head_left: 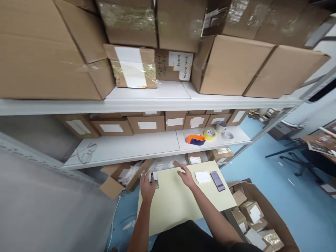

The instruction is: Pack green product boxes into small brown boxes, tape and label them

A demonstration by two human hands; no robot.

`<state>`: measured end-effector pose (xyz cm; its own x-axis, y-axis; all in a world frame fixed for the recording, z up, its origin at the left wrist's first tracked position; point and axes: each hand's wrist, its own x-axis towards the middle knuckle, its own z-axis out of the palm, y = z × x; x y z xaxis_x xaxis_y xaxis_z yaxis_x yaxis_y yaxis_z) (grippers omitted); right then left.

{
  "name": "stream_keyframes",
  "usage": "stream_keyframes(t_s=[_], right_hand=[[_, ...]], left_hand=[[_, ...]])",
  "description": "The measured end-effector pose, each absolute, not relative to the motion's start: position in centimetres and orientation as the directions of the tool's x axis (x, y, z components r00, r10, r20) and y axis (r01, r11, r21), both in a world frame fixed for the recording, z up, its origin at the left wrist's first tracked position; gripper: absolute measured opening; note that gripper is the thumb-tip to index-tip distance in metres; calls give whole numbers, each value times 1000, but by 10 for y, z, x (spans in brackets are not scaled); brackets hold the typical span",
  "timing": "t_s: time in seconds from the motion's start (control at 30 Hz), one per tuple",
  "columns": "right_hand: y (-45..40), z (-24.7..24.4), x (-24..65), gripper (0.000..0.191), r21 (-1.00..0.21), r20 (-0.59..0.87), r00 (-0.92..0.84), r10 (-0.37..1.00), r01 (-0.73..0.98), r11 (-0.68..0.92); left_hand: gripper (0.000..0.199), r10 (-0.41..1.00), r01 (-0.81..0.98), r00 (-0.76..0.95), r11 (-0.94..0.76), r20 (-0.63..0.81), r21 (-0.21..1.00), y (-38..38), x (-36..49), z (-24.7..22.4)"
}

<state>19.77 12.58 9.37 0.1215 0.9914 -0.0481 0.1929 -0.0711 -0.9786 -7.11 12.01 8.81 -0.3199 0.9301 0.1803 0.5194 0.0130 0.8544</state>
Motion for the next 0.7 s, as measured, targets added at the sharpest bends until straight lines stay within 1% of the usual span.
stream_keyframes(t_s=[0.03,0.1,0.17,0.27,0.33,0.4,0.47,0.53,0.57,0.63,0.7], right_hand=[[128,103,214,55,-975,0,164,986,217,-36],[140,124,248,58,-954,87,223,971,301,16],[161,150,279,63,-902,167,239,957,430,51],[201,192,312,69,-750,277,180,944,655,95],[225,216,324,72,-644,264,154,952,763,56],[242,233,328,73,-521,209,133,969,854,-5],[251,244,327,66,-387,160,134,978,920,-63],[256,249,324,52,-290,124,154,980,950,-113],[257,250,323,45,-270,107,162,981,954,-128],[257,250,320,35,-281,84,147,985,952,-118],[253,247,316,34,-323,104,109,989,944,-70]], left_hand=[[54,936,515,-283,-35,209,856,121,-59,96],[61,955,445,-215,-88,202,891,124,-28,113],[63,976,295,-145,-114,162,949,129,10,131],[60,998,48,-12,-60,60,997,142,60,151],[60,998,-38,64,9,-6,999,149,83,160],[62,995,-62,92,40,-34,997,152,93,163],[66,996,-67,83,30,-24,997,150,92,164],[69,998,-79,61,12,-7,997,144,82,161],[69,999,-84,46,6,-3,996,140,74,160],[70,1000,-69,3,2,-2,998,133,56,156],[69,999,-21,-51,1,-2,1000,128,37,154]])
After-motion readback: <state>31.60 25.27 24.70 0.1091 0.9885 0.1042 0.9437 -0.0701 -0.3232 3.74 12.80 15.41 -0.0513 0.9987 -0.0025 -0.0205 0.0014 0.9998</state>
